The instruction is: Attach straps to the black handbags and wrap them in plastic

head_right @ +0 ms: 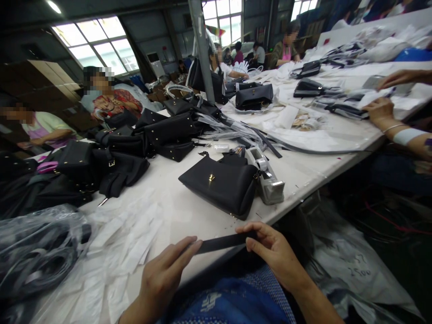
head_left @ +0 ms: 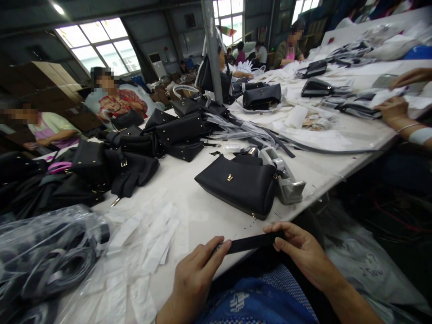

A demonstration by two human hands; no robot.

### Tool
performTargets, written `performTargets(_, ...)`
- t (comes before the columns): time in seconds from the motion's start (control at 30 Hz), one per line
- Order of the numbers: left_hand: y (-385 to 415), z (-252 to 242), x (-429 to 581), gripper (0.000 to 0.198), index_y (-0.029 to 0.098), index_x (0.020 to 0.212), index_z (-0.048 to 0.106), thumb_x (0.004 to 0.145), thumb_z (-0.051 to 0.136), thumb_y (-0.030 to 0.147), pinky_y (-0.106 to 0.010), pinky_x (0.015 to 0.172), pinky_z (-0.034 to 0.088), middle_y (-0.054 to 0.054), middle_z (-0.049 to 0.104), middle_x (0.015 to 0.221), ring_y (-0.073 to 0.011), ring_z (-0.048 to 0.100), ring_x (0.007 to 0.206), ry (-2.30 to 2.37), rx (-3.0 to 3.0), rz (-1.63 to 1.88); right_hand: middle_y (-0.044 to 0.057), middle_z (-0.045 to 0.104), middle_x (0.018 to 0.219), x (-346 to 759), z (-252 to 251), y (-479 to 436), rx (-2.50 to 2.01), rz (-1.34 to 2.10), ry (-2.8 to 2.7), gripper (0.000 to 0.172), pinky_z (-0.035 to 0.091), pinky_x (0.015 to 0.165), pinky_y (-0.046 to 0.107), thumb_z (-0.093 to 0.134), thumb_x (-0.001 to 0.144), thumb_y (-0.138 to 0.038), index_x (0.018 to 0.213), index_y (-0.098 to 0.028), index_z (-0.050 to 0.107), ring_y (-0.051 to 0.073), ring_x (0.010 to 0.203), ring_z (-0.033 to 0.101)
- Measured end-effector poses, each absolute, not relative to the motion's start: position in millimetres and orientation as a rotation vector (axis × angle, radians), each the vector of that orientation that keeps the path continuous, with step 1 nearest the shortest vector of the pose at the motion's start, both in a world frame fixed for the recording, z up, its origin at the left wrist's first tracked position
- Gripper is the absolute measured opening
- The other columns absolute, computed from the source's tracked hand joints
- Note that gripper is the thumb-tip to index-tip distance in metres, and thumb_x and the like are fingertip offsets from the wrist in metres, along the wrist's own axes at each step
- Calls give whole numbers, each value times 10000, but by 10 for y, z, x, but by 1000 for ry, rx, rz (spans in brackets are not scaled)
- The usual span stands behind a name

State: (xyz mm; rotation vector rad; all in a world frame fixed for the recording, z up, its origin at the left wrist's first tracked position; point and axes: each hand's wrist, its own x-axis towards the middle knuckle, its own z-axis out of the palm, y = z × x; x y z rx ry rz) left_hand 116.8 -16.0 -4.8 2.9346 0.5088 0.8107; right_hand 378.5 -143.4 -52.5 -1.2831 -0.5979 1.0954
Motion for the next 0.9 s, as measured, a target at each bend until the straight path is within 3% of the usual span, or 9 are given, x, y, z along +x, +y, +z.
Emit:
performTargets(0.23, -133, -79, 1174, 424, 188, 1294, 644, 964, 430, 31, -262, 843, 615, -99, 738, 1161, -182, 728, 993, 566, 2816, 817, 45, 741, 1134, 3745, -537, -1409, -1282, 1101, -594, 228, 503, 682, 262, 794, 802, -272, 1021, -261, 733, 144, 748, 619)
performTargets(0.4, -177, -190, 1011, 470, 207, 1291, 645, 935, 418, 0, -260, 870, 613, -87, 741, 1164, -172, 728, 1014, 641, 2723, 795, 70, 760, 1131, 3682, -527, -1380, -1312, 1148, -644, 226, 536, 850, 321, 815, 767, -304, 971, -250, 736, 237, 1013, 677)
performTargets(0.57, -240, -286, 908, 445, 189, 1311, 611, 962, 378, 42, -288, 853, 615, -99, 746, 1142, -179, 724, 1022, 733, 2614, 721, 69, 780, 1085, 3566, -543, -1268, -1396, 1093, -773, 185, 556, 875, 330, 800, 752, -358, 885, -238, 752, 250, 1005, 710)
performTargets(0.67, -259, -260, 1016, 356, 189, 1297, 605, 1004, 404, 166, -280, 766, 604, -91, 760, 1037, -176, 729, 888, 785, 2397, 564, 22, 799, 877, 3483, -436, -1201, -1514, 1029, -984, 113, 570, 755, 269, 744, 806, -369, 822, -262, 777, 212, 842, 736)
performTargets(0.73, -259, -206, 1125, 299, 192, 1146, 670, 1022, 407, 262, -255, 693, 565, -56, 747, 870, -153, 693, 738, 803, 2218, 408, -5, 785, 781, 3518, -283, -1142, -1547, 932, -1213, 125, 562, 725, 262, 707, 844, -382, 832, -286, 787, 196, 762, 731)
performTargets(0.83, -228, -107, 1250, 410, 171, 869, 667, 1035, 360, 385, -226, 587, 482, -10, 633, 639, -115, 583, 559, 797, 1942, 236, 3, 790, 967, 3823, -13, -952, -1627, 533, -1291, 232, 543, 847, 303, 579, 934, -431, 985, -304, 766, 215, 901, 733)
performTargets(0.9, -184, -50, 1289, 447, 159, 871, 637, 1020, 359, 475, -212, 518, 435, -5, 602, 632, -100, 535, 511, 784, 1750, 219, 45, 757, 1126, 4160, 121, -728, -1800, 209, -1140, 340, 524, 912, 353, 451, 992, -434, 1170, -280, 697, 239, 1014, 711)
